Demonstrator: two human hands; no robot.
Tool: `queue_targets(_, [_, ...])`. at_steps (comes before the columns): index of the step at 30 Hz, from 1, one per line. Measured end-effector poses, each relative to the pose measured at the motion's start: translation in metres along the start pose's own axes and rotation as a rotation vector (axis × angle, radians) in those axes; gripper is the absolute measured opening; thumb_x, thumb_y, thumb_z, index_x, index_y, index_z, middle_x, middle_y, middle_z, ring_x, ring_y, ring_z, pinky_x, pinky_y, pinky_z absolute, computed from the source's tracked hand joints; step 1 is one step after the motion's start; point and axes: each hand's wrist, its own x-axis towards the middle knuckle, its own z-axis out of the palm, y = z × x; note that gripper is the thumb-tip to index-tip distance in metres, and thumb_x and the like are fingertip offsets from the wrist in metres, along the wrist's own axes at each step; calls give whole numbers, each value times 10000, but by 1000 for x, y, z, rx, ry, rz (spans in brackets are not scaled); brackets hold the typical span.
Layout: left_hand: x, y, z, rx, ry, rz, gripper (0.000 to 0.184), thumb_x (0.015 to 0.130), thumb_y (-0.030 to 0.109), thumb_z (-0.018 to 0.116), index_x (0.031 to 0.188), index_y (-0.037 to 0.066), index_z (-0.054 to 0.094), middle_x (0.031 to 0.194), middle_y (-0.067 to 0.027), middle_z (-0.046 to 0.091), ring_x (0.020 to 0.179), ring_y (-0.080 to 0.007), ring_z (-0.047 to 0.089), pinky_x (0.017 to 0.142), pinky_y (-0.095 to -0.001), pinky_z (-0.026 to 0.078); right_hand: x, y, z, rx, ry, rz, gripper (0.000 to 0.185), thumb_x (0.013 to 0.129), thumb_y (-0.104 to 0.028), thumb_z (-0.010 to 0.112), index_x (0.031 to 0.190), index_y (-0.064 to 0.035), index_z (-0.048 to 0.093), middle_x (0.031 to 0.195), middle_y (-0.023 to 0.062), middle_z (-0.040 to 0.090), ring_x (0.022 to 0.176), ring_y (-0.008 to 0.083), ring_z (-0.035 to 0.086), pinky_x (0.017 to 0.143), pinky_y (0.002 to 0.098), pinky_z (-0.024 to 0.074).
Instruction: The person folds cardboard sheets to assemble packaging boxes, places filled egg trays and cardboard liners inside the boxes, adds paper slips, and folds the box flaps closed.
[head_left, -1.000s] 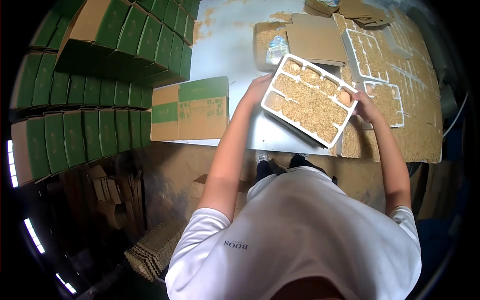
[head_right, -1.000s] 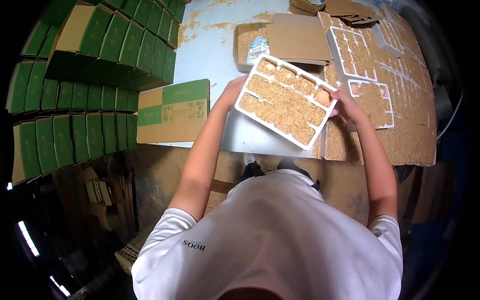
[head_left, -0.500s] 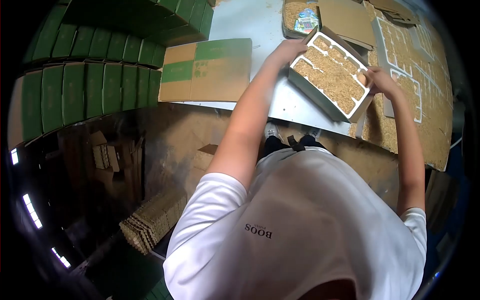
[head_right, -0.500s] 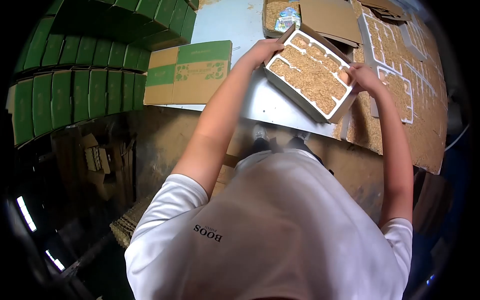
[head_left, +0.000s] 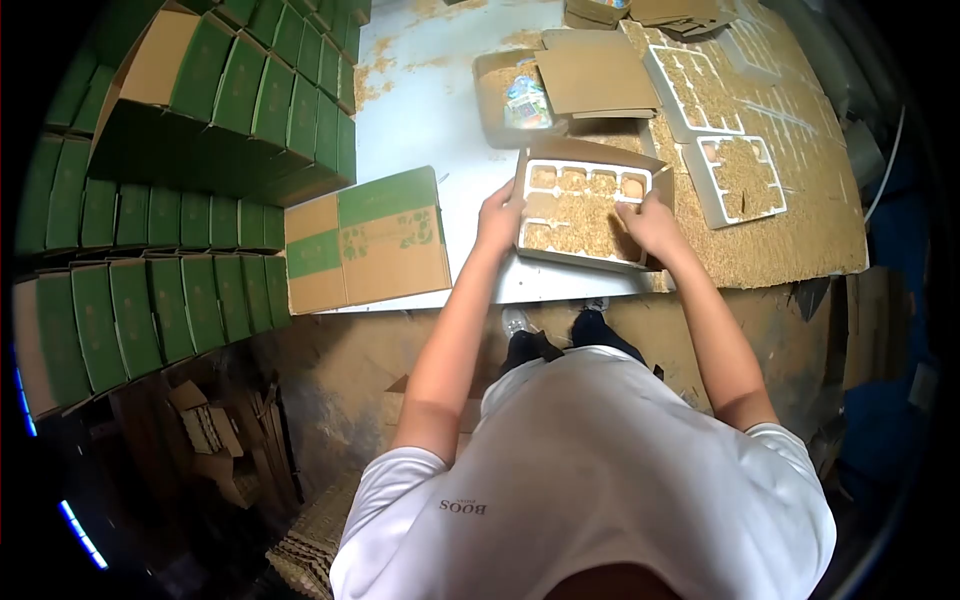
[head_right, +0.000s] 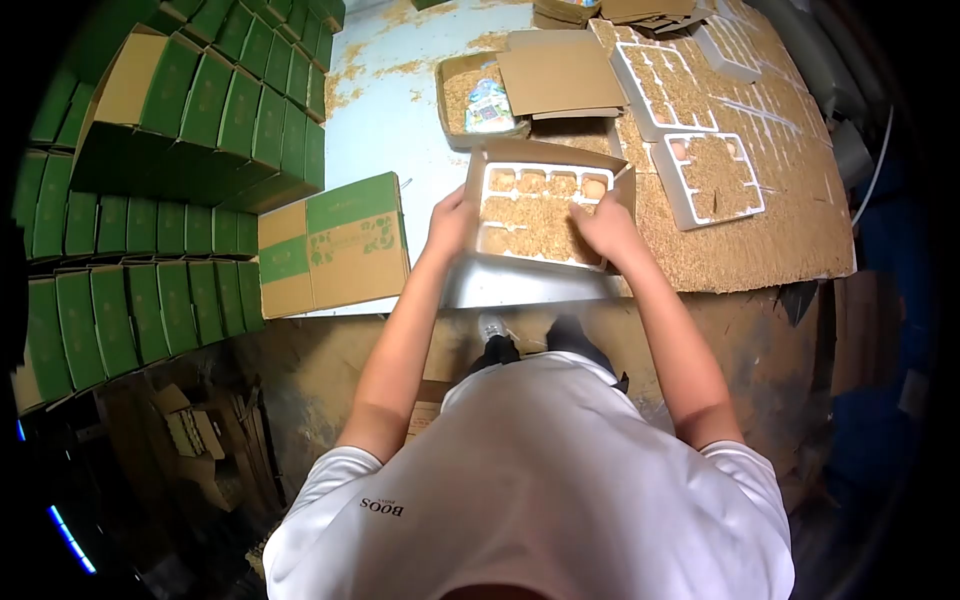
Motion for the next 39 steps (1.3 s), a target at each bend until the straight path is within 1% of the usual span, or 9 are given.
queue_targets(6, [-51, -7, -1, -147, 148, -9, 466, 897, 33, 515, 1354, -19, 593, 1147, -94, 680, 941, -122, 608, 823, -259, 493, 41, 6, 21, 34, -247, 18, 1008, 900, -688, 510, 1393, 184, 391, 1363, 373, 509, 1285, 453, 524, 1094, 415, 411])
queue_targets(12, [-80, 1, 9, 235, 265, 85, 468, 887, 8, 531, 1350, -6, 597, 1063, -69, 693, 839, -89, 596, 737, -252, 490, 20, -11, 23, -232, -412, -4, 1045, 943, -699, 342, 1556, 62, -30, 1499, 473, 145, 1347, 488, 442, 1150, 411, 353])
queue_targets(18, [-91, 3, 10, 454, 291, 0, 357, 947, 91, 578, 1290, 8, 635, 897, -60, 700, 697, -73, 566, 650, -266, 480, 31, -17, 47, -535, -221, -143, 1002, 921, -770, 338, 1501, 48, 351, 1368, 396, 495, 1292, 450, 529, 1060, 457, 391])
queue_targets(24, [-27, 53, 4, 572, 511, 118, 464, 975, 310, 628, 1286, -34, 608, 1179, -214, 650, 941, -265, 675, 808, -356, 547, 42, -32, 33, -795, -374, -233, 1142, 859, -886, 191, 1590, -9, 140, 1078, 161, 717, 1142, 362, 573, 979, 392, 355])
queue_targets(27, [64, 91, 0, 747, 400, 279, 257, 904, 202, 662, 1079, 29, 740, 973, -170, 729, 789, -259, 689, 746, -352, 547, 45, -39, 36, -773, -400, -170, 1196, 829, -917, 179, 1589, 2, 85, 1002, 165, 727, 1090, 364, 584, 977, 391, 357])
queue_targets(31, [208, 80, 15, 1245, 63, 210, 293, 815, 291, 717, 1030, 95, 750, 979, -166, 731, 931, -344, 693, 817, -432, 551, 43, -10, 22, -225, -238, -383, 1075, 871, -728, 539, 1528, 73, 250, 1114, 311, 654, 1041, 403, 638, 895, 449, 503])
queue_targets(32, [231, 78, 21, 1365, -52, 97, 354, 778, 343, 768, 1037, 104, 733, 1053, -156, 710, 1004, -335, 678, 847, -438, 544, 36, -20, 0, -137, -165, -424, 837, 882, -552, 668, 1423, 50, 454, 1069, 292, 670, 972, 381, 684, 823, 422, 551])
queue_targets(36, [264, 68, 25, 1361, -73, 68, 418, 721, 359, 837, 1040, 119, 712, 1172, -131, 644, 1095, -319, 639, 889, -413, 526, 68, -108, -80, 17, -242, -141, 513, 856, -373, 753, 1253, -71, 636, 1155, 206, 675, 1060, 371, 651, 909, 452, 529])
queue_targets(39, [261, 59, 19, 1270, 48, 229, 371, 738, 308, 826, 1037, 120, 711, 1104, -130, 649, 1041, -317, 647, 858, -423, 529, 156, -102, -42, -188, 215, -449, 684, 813, -424, 771, 1336, -35, 565, 1284, 217, 618, 1180, 397, 594, 992, 441, 496])
